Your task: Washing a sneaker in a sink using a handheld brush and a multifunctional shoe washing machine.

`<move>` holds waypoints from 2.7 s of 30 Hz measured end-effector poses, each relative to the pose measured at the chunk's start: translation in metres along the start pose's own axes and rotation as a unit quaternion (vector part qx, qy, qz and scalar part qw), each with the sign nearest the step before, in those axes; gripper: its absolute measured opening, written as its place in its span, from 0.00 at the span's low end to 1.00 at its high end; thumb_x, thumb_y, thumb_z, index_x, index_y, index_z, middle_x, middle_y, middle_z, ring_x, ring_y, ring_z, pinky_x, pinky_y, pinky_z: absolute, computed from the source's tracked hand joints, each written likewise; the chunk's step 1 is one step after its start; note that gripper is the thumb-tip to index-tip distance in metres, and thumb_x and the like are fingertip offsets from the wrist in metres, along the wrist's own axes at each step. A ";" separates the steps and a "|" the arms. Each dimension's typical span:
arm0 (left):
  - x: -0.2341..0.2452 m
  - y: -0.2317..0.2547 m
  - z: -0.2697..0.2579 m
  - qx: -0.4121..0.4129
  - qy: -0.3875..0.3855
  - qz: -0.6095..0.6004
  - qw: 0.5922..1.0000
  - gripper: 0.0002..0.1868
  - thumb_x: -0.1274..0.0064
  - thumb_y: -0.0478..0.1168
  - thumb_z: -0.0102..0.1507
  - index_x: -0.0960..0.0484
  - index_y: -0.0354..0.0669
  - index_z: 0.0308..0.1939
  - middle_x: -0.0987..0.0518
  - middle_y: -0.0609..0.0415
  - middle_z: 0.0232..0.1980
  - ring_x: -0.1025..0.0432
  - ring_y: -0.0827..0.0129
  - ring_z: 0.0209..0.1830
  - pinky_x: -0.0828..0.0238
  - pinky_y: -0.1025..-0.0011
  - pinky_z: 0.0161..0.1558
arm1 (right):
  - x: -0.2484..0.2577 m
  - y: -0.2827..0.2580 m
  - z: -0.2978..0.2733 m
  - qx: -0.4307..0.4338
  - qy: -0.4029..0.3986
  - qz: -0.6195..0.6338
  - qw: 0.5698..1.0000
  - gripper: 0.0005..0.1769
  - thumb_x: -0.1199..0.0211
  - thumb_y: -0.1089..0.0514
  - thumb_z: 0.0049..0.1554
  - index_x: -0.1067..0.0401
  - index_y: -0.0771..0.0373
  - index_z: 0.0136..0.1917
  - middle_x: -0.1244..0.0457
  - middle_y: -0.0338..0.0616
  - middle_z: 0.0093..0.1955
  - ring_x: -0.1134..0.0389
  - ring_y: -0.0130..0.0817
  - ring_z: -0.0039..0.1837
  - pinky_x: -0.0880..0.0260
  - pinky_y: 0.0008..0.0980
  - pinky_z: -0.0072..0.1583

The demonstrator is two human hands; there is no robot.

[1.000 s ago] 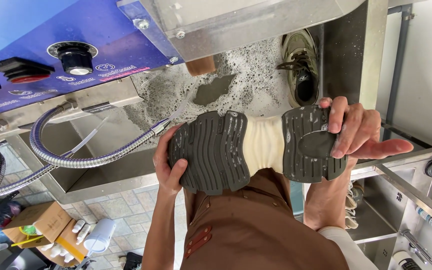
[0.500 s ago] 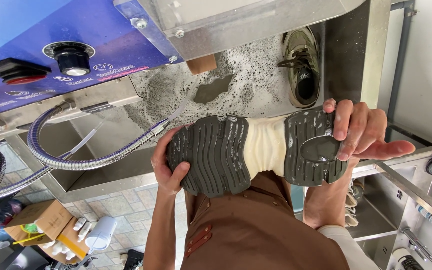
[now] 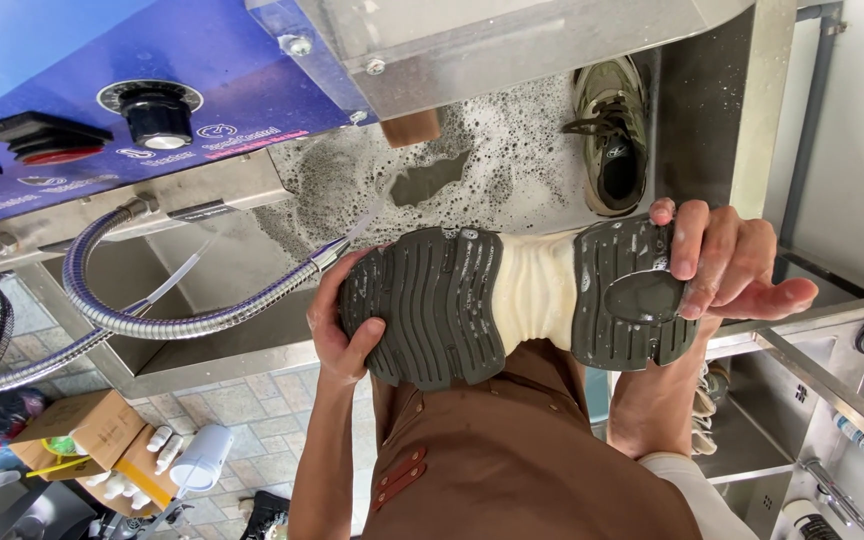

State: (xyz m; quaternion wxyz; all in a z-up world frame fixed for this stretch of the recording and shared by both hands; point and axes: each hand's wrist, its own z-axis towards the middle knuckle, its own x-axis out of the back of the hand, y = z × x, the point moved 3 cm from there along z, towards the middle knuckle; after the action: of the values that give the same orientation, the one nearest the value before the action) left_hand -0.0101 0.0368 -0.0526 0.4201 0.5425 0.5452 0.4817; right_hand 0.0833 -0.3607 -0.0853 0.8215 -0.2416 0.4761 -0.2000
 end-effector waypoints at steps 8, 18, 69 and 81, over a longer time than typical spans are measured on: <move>0.001 -0.022 0.005 0.163 0.026 -0.051 0.985 0.43 0.40 0.58 0.63 0.30 0.32 0.73 0.28 0.39 0.72 0.33 0.54 0.73 0.40 0.61 0.74 | -0.020 0.017 0.006 -0.062 0.207 -0.036 0.976 0.31 0.51 0.39 0.67 0.30 0.57 0.29 0.31 0.42 0.30 0.32 0.38 0.46 0.36 0.54 0.72; 0.009 -0.053 0.009 0.318 -0.055 -0.142 0.936 0.48 0.35 0.59 0.56 0.30 0.26 0.68 0.22 0.40 0.59 0.24 0.55 0.56 0.20 0.61 0.48 | -0.017 0.054 -0.016 -0.323 0.398 -0.078 0.855 0.23 0.53 0.46 0.68 0.29 0.68 0.56 0.32 0.57 0.60 0.30 0.43 0.62 0.30 0.44 0.69; -0.013 -0.064 0.064 0.305 -0.013 0.131 0.943 0.44 0.32 0.57 0.54 0.28 0.42 0.70 0.16 0.48 0.51 0.23 0.63 0.47 0.27 0.67 0.50 | -0.006 0.029 -0.068 -0.340 0.280 -0.258 0.860 0.74 0.17 0.30 0.41 0.51 0.69 0.83 0.39 0.46 0.75 0.37 0.36 0.77 0.33 0.36 0.75; 0.006 -0.091 0.070 0.237 0.058 -0.121 0.962 0.47 0.27 0.53 0.51 0.30 0.41 0.69 0.26 0.42 0.66 0.31 0.56 0.66 0.29 0.59 0.65 | 0.002 0.066 -0.019 -0.455 0.265 -0.381 0.760 0.60 0.31 0.28 0.50 0.45 0.67 0.80 0.35 0.46 0.62 0.31 0.31 0.53 0.29 0.28 0.38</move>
State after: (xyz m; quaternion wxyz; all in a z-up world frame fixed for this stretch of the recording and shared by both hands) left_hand 0.0415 0.0522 -0.1541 0.3025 0.5275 0.7288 0.3147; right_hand 0.0742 -0.3128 -0.1334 0.3124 -0.6856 0.5785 -0.3126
